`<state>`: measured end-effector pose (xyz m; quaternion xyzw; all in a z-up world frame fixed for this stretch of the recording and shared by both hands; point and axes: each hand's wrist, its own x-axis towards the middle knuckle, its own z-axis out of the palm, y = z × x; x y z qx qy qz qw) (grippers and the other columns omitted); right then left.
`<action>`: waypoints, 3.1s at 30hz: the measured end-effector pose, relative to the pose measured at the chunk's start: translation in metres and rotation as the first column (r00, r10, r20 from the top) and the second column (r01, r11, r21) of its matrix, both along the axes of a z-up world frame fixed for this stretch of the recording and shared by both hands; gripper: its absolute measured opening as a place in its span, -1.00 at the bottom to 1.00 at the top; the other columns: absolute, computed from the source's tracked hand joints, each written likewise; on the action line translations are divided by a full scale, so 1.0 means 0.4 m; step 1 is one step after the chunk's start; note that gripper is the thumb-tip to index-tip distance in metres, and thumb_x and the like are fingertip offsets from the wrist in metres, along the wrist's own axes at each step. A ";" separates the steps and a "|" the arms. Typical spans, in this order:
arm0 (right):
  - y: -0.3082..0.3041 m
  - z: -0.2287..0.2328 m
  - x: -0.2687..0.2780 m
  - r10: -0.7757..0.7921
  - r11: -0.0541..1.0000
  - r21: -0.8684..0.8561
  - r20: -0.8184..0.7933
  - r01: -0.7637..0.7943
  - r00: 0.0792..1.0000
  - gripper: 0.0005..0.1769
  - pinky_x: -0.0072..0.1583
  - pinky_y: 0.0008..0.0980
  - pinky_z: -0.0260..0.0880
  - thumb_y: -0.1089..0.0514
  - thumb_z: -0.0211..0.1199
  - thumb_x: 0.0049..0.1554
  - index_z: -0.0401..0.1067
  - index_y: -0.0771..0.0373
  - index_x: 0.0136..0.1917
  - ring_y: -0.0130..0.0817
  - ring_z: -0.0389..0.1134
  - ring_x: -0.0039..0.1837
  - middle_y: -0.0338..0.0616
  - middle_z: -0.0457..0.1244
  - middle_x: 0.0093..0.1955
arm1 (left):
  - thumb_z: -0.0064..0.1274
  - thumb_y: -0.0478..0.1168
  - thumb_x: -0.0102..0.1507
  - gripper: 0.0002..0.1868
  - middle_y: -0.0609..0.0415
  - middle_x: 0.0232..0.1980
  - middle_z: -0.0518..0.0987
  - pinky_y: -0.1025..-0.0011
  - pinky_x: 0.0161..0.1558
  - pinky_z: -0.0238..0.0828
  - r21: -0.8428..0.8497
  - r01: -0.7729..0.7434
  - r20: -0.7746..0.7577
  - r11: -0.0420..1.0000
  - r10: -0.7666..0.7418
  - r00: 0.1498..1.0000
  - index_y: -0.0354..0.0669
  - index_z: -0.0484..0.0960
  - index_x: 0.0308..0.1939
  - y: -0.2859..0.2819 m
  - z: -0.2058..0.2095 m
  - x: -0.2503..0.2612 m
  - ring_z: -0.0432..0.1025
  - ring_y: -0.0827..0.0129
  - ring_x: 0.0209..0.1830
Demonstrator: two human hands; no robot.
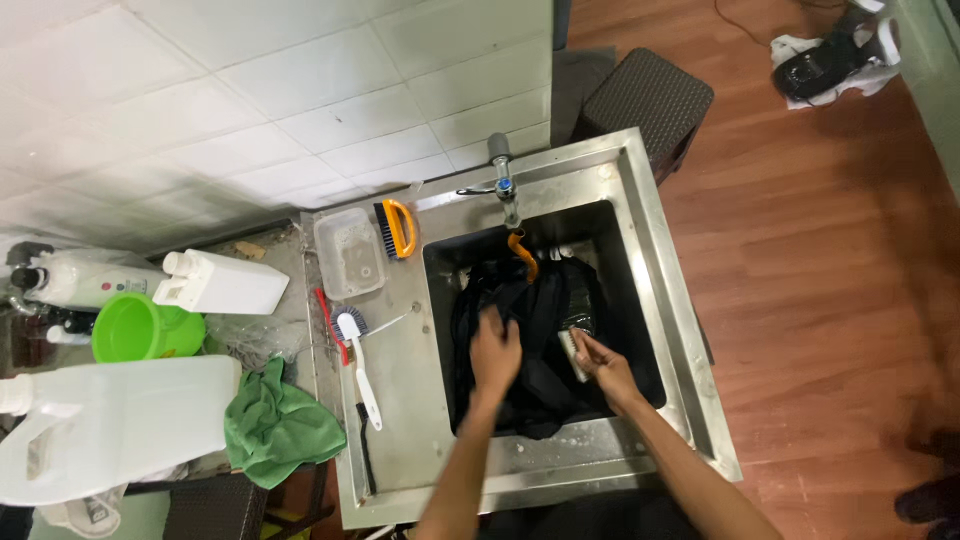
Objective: The person washes a black bag in a stainless steel sink using a handheld orange hose and a bar of soap. They scrub the bag's exterior and interior surfaces, rinse it thoroughly with water, and squeeze out excess liquid.
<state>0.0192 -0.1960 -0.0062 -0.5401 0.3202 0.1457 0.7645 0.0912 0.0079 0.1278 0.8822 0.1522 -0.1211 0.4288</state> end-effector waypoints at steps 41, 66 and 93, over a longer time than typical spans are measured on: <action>-0.048 0.020 -0.078 -0.248 0.924 0.253 -0.174 0.286 0.953 -0.38 0.08 0.14 0.52 0.18 0.14 0.33 0.15 0.29 0.61 0.18 0.44 0.11 0.39 0.29 0.26 | 0.23 -0.12 0.20 -0.05 -0.27 0.59 0.16 -0.01 0.50 0.16 -0.320 -0.109 0.014 0.941 0.120 0.993 -0.15 0.12 0.60 -0.105 -0.322 0.302 0.07 -0.10 0.60; 0.079 -0.191 0.158 -0.173 0.885 0.368 -0.306 0.284 0.936 -0.44 0.18 -0.01 0.57 -0.20 0.09 0.37 0.11 0.03 0.51 0.11 0.45 0.25 0.18 0.24 0.32 | -0.18 -0.02 0.52 -0.49 -0.57 0.33 0.40 -0.05 0.34 0.42 -0.735 -0.569 -0.327 0.369 0.542 0.774 -0.32 0.18 0.38 -0.034 -0.099 -0.040 0.43 -0.30 0.30; 0.518 0.117 0.010 0.184 0.733 -0.676 0.309 0.079 0.933 -0.56 -0.06 -0.32 0.57 0.33 0.38 0.12 0.44 0.23 0.27 -0.15 0.49 -0.05 -0.09 0.35 -0.08 | -0.11 -0.03 0.48 -0.78 0.09 -0.17 0.55 0.40 -0.04 0.47 -0.444 -0.430 -0.201 0.786 0.380 0.903 -0.06 0.46 0.02 0.201 -0.148 0.066 0.44 0.45 -0.22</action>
